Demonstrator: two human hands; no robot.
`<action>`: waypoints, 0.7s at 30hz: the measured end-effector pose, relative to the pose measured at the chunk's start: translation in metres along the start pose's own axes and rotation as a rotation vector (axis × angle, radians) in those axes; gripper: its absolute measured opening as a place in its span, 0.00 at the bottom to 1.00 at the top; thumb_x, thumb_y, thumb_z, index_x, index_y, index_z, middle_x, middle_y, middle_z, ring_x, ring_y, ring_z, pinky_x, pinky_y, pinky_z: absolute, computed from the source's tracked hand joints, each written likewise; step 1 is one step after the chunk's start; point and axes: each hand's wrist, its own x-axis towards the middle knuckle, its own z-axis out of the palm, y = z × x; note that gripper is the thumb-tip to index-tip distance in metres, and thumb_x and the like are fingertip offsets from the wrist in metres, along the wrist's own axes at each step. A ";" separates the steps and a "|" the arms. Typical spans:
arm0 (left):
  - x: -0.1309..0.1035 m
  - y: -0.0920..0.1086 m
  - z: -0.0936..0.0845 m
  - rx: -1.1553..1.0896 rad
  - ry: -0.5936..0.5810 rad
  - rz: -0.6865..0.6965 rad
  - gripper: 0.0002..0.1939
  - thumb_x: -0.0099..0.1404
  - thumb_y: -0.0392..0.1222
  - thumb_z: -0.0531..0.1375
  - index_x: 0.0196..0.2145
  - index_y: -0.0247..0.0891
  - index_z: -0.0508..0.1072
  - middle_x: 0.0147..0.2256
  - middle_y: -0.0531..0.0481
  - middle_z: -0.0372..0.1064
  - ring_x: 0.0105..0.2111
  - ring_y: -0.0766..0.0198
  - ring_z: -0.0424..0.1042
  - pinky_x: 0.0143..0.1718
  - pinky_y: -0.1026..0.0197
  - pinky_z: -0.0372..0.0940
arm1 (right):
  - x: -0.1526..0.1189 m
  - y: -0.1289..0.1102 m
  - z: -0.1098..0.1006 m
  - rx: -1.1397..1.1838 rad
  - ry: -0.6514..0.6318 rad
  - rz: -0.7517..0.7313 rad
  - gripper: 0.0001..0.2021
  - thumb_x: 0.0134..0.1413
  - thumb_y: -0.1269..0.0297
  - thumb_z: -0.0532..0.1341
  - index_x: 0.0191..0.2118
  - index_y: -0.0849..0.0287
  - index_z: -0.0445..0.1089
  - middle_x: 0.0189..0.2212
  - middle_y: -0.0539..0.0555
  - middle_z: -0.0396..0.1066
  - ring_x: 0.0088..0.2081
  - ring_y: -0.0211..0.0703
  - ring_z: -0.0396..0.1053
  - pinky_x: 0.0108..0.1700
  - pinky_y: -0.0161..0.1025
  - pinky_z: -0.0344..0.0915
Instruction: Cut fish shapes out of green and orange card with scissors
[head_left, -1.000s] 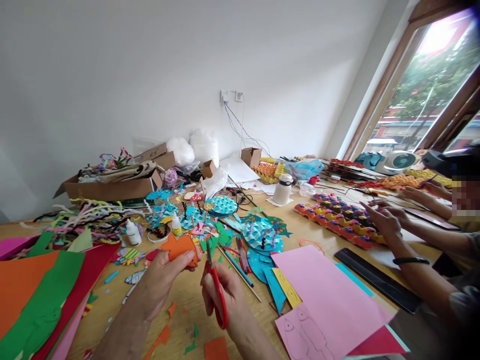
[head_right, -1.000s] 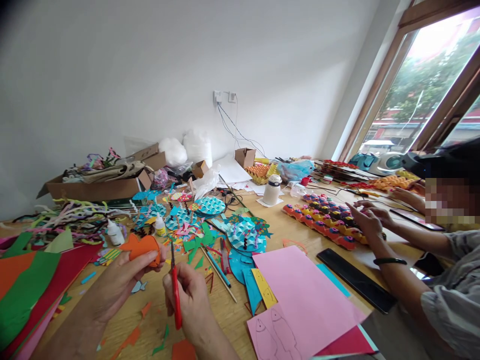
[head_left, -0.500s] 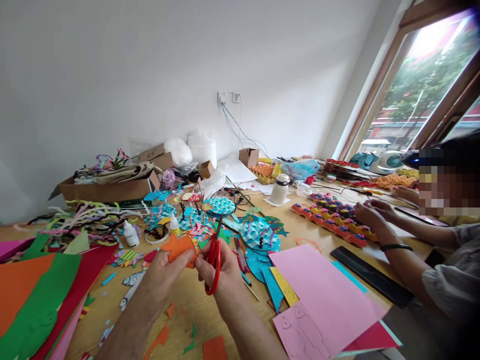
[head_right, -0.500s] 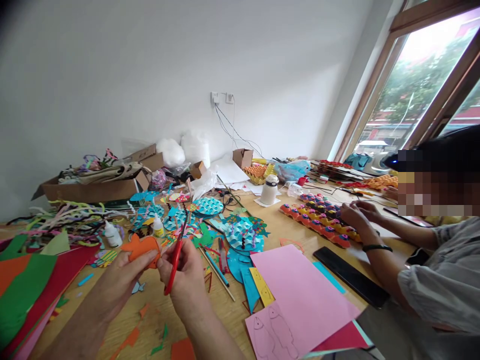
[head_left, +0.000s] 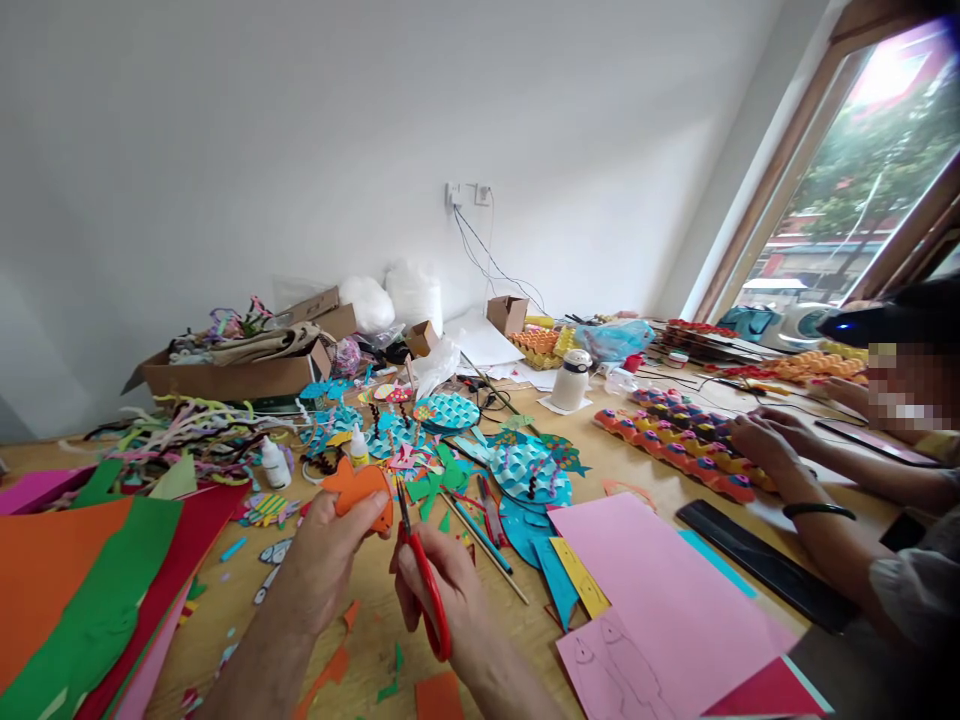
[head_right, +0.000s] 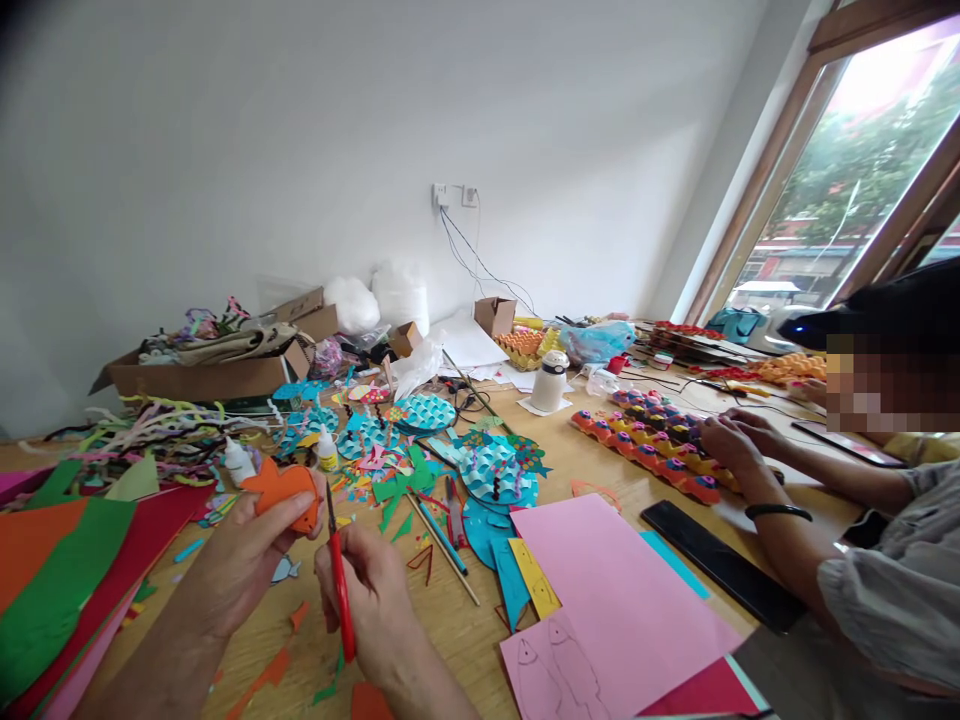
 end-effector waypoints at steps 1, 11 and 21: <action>0.000 0.000 0.001 -0.005 0.008 -0.007 0.06 0.47 0.40 0.63 0.23 0.36 0.71 0.21 0.56 0.66 0.22 0.68 0.62 0.25 0.65 0.61 | 0.000 0.001 0.000 0.006 -0.003 -0.001 0.18 0.52 0.53 0.54 0.20 0.58 0.54 0.12 0.43 0.52 0.14 0.29 0.50 0.17 0.28 0.48; -0.003 0.003 0.005 0.008 -0.031 -0.003 0.04 0.48 0.39 0.61 0.22 0.37 0.69 0.22 0.55 0.67 0.22 0.68 0.62 0.24 0.66 0.60 | 0.000 0.009 0.001 0.057 -0.034 -0.028 0.16 0.54 0.57 0.53 0.20 0.58 0.55 0.13 0.42 0.50 0.14 0.28 0.49 0.16 0.26 0.48; -0.004 0.001 0.006 -0.037 -0.045 -0.001 0.07 0.49 0.40 0.61 0.19 0.37 0.68 0.22 0.54 0.66 0.22 0.68 0.62 0.23 0.66 0.59 | 0.000 0.008 0.001 0.012 -0.019 -0.020 0.17 0.54 0.56 0.53 0.20 0.58 0.54 0.13 0.42 0.50 0.14 0.28 0.49 0.16 0.27 0.47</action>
